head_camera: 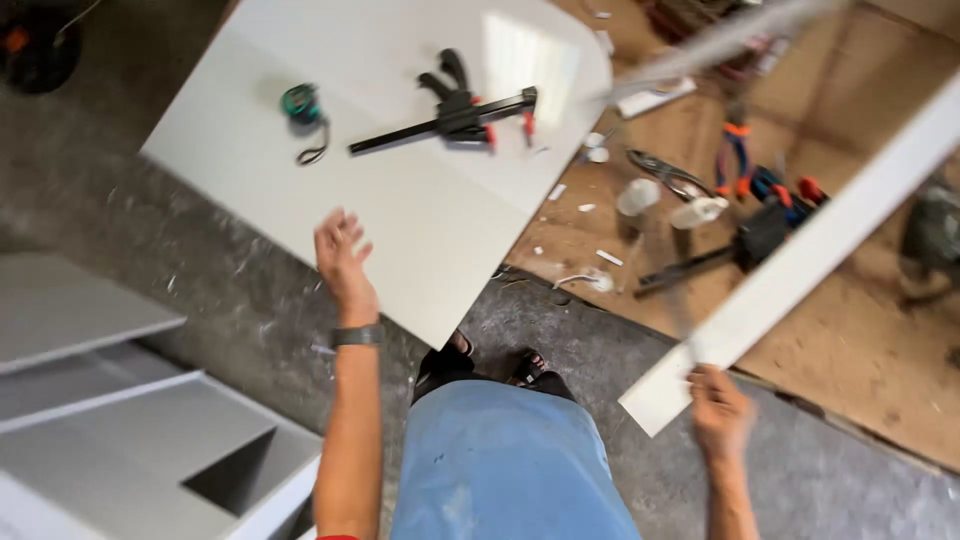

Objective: Measuring a wooden board with a ruler, marking it with a pencil, and cutting it with a circular saw.

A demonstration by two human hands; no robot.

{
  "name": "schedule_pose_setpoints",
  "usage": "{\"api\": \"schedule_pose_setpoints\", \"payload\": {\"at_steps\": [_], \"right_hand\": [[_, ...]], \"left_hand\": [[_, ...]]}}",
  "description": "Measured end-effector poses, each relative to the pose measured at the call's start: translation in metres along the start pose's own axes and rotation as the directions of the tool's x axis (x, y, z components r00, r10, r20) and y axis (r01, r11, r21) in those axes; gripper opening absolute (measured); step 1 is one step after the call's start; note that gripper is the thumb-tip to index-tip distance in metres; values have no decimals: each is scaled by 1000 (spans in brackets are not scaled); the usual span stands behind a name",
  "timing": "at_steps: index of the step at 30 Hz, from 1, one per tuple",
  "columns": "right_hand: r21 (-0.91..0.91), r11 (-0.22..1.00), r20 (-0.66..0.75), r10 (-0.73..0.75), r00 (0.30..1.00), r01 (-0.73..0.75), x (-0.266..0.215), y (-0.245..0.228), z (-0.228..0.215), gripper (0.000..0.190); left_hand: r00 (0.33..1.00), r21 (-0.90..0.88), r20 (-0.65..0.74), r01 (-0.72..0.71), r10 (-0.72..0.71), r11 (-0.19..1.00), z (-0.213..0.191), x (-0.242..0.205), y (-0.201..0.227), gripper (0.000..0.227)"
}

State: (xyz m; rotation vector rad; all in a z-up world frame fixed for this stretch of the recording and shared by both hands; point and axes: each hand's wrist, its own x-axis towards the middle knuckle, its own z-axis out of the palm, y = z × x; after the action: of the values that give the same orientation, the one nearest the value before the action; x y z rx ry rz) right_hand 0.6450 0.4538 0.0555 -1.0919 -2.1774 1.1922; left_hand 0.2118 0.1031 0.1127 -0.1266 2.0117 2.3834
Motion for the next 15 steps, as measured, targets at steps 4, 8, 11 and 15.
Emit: {"api": "schedule_pose_setpoints", "payload": {"at_steps": [4, 8, 11, 15], "right_hand": [[24, 999, -154, -28, 988, 33, 52, 70, -46, 20], [-50, 996, -346, -85, 934, 72, 143, 183, -82, 21], [-170, 985, -477, -99, 873, 19, 216, 260, -90, 21], [37, 988, -527, 144, 837, -147, 261, 316, -96, 29]], "left_hand": [[886, -114, -433, 127, -164, 985, -125, -48, -205, 22], [832, 305, -471, 466, -294, 831, -201, -164, -301, 18], [862, 772, -370, 493, -347, 402, -239, -233, -316, 41], [806, 915, -317, 398, -500, 61, -268, -301, -302, 46]]}}
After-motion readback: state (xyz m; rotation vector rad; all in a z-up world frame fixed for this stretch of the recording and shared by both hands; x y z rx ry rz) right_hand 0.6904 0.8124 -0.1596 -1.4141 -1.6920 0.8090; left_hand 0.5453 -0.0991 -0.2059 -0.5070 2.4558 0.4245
